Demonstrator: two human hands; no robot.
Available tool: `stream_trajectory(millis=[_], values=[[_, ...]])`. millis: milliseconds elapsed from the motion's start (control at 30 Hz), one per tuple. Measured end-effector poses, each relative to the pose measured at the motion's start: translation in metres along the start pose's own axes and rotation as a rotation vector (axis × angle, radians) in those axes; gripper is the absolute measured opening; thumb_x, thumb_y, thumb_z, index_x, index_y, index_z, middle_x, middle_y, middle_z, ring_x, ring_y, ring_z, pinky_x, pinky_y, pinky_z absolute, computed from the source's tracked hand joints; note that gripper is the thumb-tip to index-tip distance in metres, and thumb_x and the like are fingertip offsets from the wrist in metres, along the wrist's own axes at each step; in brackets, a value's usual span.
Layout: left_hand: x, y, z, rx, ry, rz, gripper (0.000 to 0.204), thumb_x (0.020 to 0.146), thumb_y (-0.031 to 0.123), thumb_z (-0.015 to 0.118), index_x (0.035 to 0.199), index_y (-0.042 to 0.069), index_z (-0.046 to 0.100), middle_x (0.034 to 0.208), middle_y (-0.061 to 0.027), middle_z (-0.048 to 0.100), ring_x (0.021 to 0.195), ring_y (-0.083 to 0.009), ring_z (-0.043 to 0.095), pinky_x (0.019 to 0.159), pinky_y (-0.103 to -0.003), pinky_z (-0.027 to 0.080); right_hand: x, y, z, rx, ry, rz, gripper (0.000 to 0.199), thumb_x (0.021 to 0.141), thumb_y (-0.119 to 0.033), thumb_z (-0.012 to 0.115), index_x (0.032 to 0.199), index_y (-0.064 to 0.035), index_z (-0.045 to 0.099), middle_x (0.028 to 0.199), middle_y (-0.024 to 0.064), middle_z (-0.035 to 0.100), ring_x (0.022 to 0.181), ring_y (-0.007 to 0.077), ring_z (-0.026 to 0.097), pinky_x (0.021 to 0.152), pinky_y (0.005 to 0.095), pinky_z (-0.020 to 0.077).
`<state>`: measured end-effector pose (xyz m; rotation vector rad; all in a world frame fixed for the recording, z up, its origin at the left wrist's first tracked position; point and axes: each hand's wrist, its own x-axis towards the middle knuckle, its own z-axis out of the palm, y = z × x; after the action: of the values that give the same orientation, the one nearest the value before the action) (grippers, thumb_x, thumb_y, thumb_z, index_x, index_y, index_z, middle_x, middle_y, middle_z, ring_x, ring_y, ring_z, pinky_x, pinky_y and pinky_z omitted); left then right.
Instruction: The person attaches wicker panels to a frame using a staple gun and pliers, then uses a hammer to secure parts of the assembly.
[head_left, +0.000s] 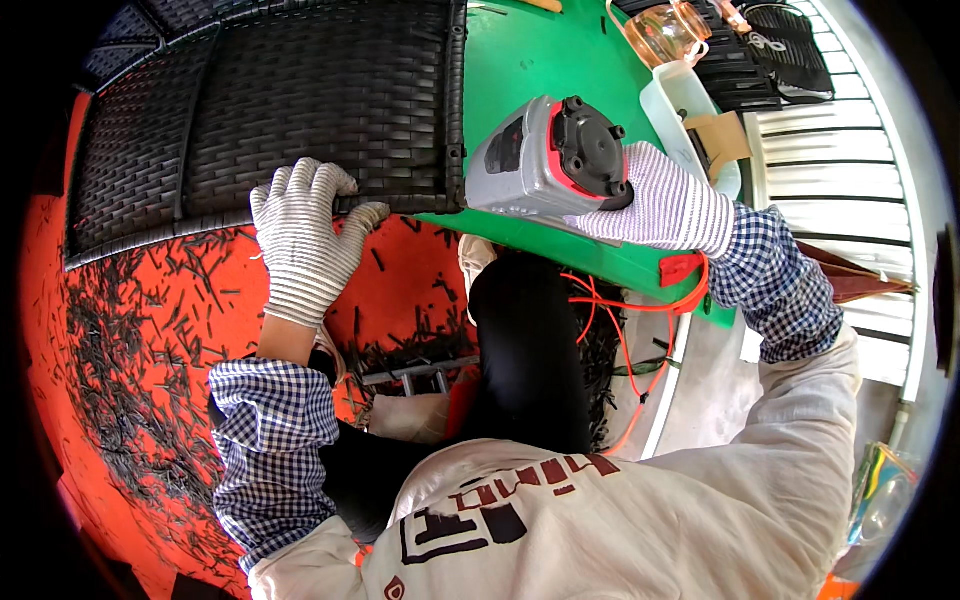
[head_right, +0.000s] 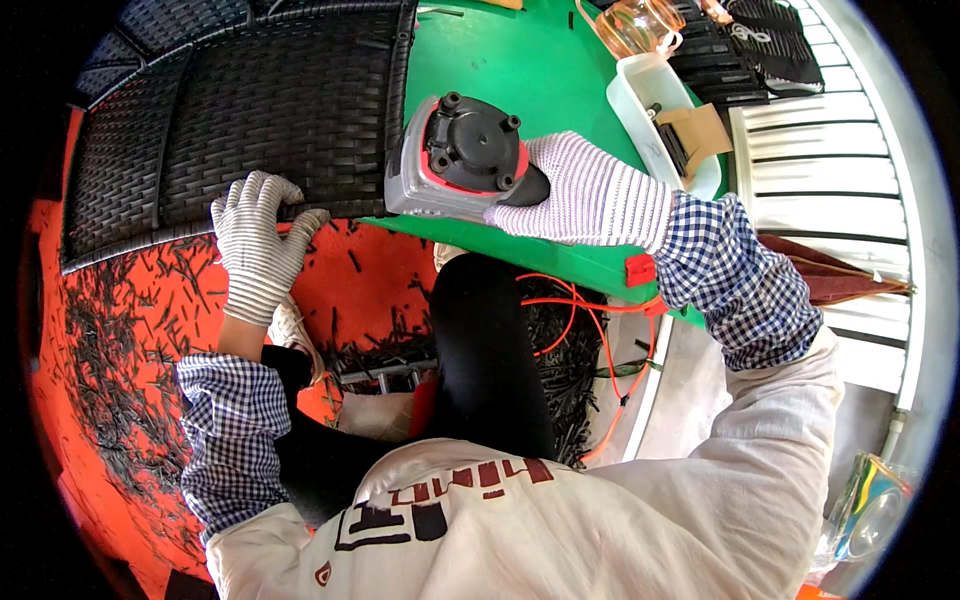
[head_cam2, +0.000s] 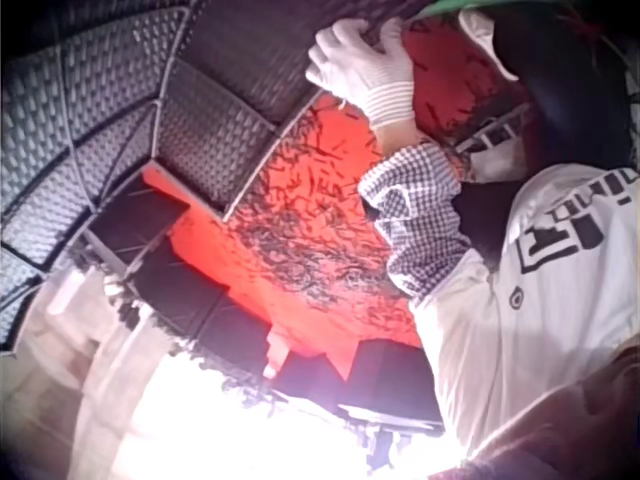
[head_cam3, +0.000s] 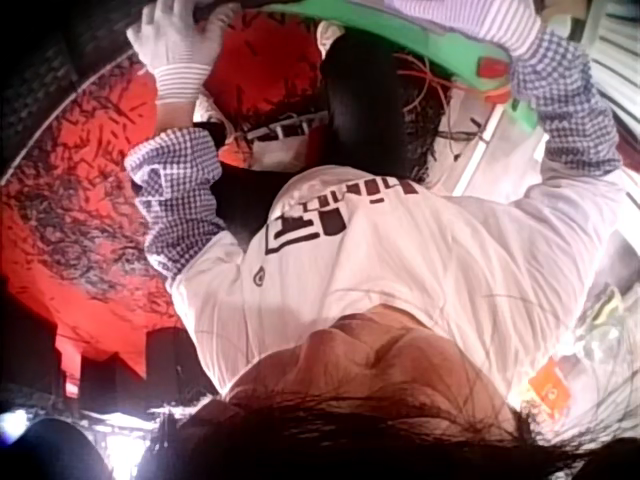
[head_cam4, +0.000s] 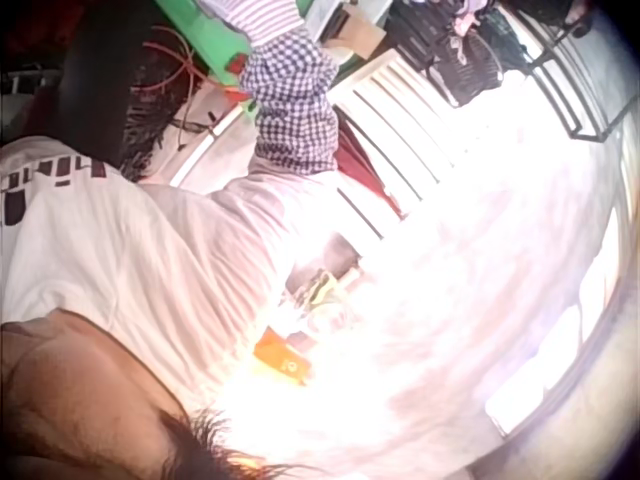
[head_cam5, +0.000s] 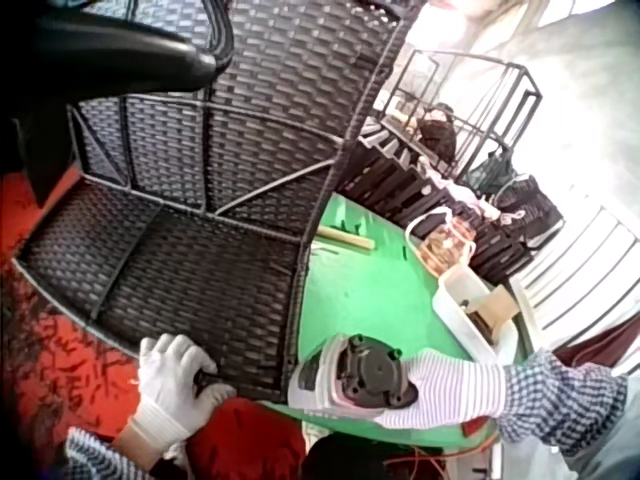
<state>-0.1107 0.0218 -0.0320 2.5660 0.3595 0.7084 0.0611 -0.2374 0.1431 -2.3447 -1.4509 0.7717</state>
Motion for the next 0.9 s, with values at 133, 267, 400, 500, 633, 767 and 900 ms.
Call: stream_trajectory(millis=[133, 267, 400, 500, 633, 767, 900], values=[[-0.002, -0.001, 0.004, 0.008, 0.004, 0.016, 0.034, 0.075, 0.038, 0.085, 0.087, 0.013, 0.065, 0.09, -0.0022, 0.062, 0.092, -0.0258, 0.059, 0.086, -0.043, 0.04, 0.006, -0.008, -0.009, -0.075, -0.111, 0.128, 0.05, 0.088, -0.039, 0.079, 0.117, -0.0001, 0.067, 0.097, 0.0134, 0.073, 0.087, 0.0249, 0.071, 0.081, 0.0359, 0.0581], [-0.002, 0.0, 0.004, 0.014, 0.027, 0.026, 0.035, 0.075, 0.039, 0.084, 0.087, 0.013, 0.064, 0.092, -0.0032, 0.062, 0.092, -0.0266, 0.059, 0.085, -0.043, 0.04, 0.004, -0.001, -0.005, -0.066, -0.102, 0.123, 0.051, 0.089, -0.04, 0.078, 0.119, -0.0006, 0.066, 0.099, 0.0133, 0.073, 0.089, 0.0254, 0.071, 0.083, 0.0358, 0.0579], [-0.003, 0.002, 0.005, 0.035, -0.013, 0.003, 0.034, 0.075, 0.037, 0.085, 0.091, 0.013, 0.066, 0.093, -0.0019, 0.063, 0.097, -0.0259, 0.06, 0.088, -0.043, 0.041, 0.006, -0.004, -0.008, -0.034, -0.128, 0.185, 0.051, 0.087, -0.036, 0.079, 0.123, -0.0031, 0.067, 0.093, 0.0133, 0.073, 0.077, 0.0222, 0.071, 0.077, 0.034, 0.06], [-0.002, 0.004, 0.006, 0.032, -0.03, -0.007, 0.034, 0.076, 0.036, 0.085, 0.091, 0.013, 0.066, 0.094, -0.0018, 0.063, 0.097, -0.0258, 0.06, 0.089, -0.043, 0.041, 0.006, -0.007, -0.011, 0.006, -0.154, 0.251, 0.051, 0.087, -0.034, 0.08, 0.125, -0.0033, 0.066, 0.103, 0.0152, 0.074, 0.092, 0.0251, 0.071, 0.09, 0.0364, 0.058], [-0.003, 0.005, 0.003, 0.037, -0.027, -0.015, 0.033, 0.077, 0.036, 0.084, 0.091, 0.012, 0.066, 0.094, -0.0024, 0.063, 0.097, -0.0257, 0.06, 0.089, -0.043, 0.041, 0.008, -0.004, -0.014, -0.065, -0.166, 0.118, 0.051, 0.086, -0.032, 0.08, 0.126, -0.003, 0.066, 0.11, 0.0157, 0.073, 0.102, 0.0265, 0.07, 0.097, 0.0376, 0.0552], [-0.002, 0.002, 0.005, 0.03, -0.048, -0.016, 0.034, 0.078, 0.038, 0.083, 0.092, 0.012, 0.066, 0.093, -0.003, 0.063, 0.096, -0.0259, 0.059, 0.09, -0.044, 0.041, 0.008, 0.006, -0.012, -0.039, -0.138, 0.035, 0.049, 0.087, -0.033, 0.08, 0.123, -0.0025, 0.066, 0.105, 0.012, 0.074, 0.095, 0.0226, 0.071, 0.09, 0.0349, 0.0585], [-0.004, 0.0, 0.004, 0.03, -0.029, -0.007, 0.034, 0.078, 0.038, 0.083, 0.092, 0.012, 0.066, 0.093, -0.0032, 0.063, 0.096, -0.0263, 0.059, 0.09, -0.044, 0.041, 0.018, -0.013, -0.022, -0.013, -0.207, 0.202, 0.051, 0.087, -0.035, 0.081, 0.123, -0.0018, 0.065, 0.109, 0.0133, 0.073, 0.099, 0.0234, 0.07, 0.091, 0.0344, 0.0569]])
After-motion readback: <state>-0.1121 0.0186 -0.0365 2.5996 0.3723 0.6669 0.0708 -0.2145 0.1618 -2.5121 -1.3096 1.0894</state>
